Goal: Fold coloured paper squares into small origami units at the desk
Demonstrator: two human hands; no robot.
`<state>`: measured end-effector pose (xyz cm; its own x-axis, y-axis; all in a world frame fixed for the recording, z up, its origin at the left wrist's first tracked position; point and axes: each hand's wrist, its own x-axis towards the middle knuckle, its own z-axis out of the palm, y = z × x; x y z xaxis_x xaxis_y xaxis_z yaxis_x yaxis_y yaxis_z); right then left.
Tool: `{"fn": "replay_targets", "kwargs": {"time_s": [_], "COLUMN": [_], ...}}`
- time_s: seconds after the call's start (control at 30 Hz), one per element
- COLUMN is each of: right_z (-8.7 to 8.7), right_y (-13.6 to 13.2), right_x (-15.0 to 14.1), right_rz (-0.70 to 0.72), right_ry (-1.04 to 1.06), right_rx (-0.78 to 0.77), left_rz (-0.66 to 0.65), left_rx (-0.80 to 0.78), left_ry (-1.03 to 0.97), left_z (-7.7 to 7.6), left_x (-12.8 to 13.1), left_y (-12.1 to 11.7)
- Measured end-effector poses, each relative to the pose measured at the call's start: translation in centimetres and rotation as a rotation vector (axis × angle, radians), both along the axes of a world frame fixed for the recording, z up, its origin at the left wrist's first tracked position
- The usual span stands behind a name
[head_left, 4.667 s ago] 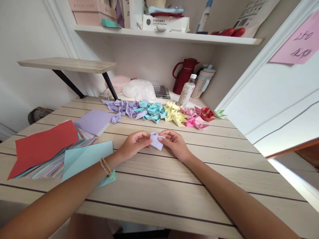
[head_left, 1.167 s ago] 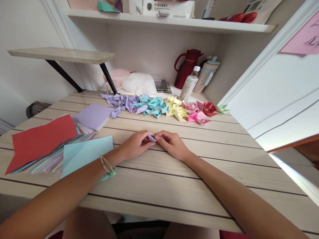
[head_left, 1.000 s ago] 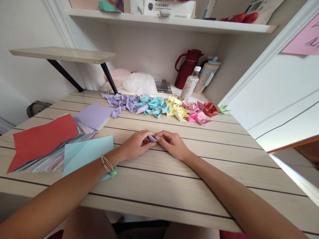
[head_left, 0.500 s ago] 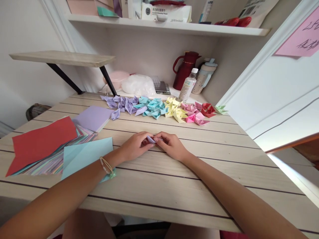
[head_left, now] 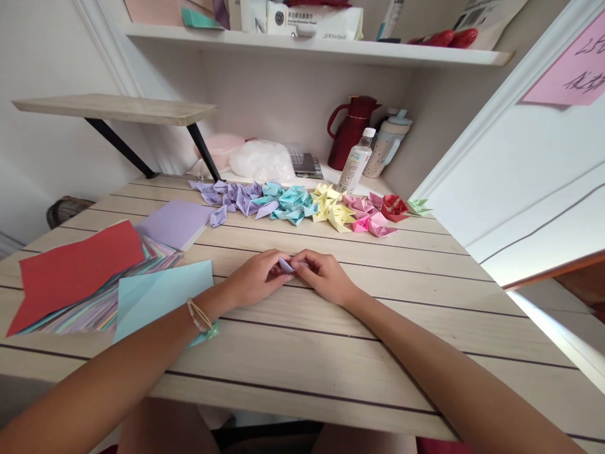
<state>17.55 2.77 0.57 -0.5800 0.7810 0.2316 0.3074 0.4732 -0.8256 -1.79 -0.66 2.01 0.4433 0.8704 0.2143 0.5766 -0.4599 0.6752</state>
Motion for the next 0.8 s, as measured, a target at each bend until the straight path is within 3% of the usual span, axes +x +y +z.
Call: {"fn": "replay_targets", "kwargs": {"time_s": [0.47, 0.8], "right_z": [0.0, -0.1], "right_y": [-0.1, -0.1], "right_x": [0.0, 0.0], "right_rz": [0.002, -0.006], "right_ry": [-0.027, -0.039], "right_rx": [0.013, 0.001], "left_rz": [-0.019, -0.014], "left_rx": [0.064, 0.063], "left_ry": [0.215, 0.242], "left_z": [0.3, 0.8], "left_x": [0.0, 0.0], "left_y": [-1.1, -1.2]}}
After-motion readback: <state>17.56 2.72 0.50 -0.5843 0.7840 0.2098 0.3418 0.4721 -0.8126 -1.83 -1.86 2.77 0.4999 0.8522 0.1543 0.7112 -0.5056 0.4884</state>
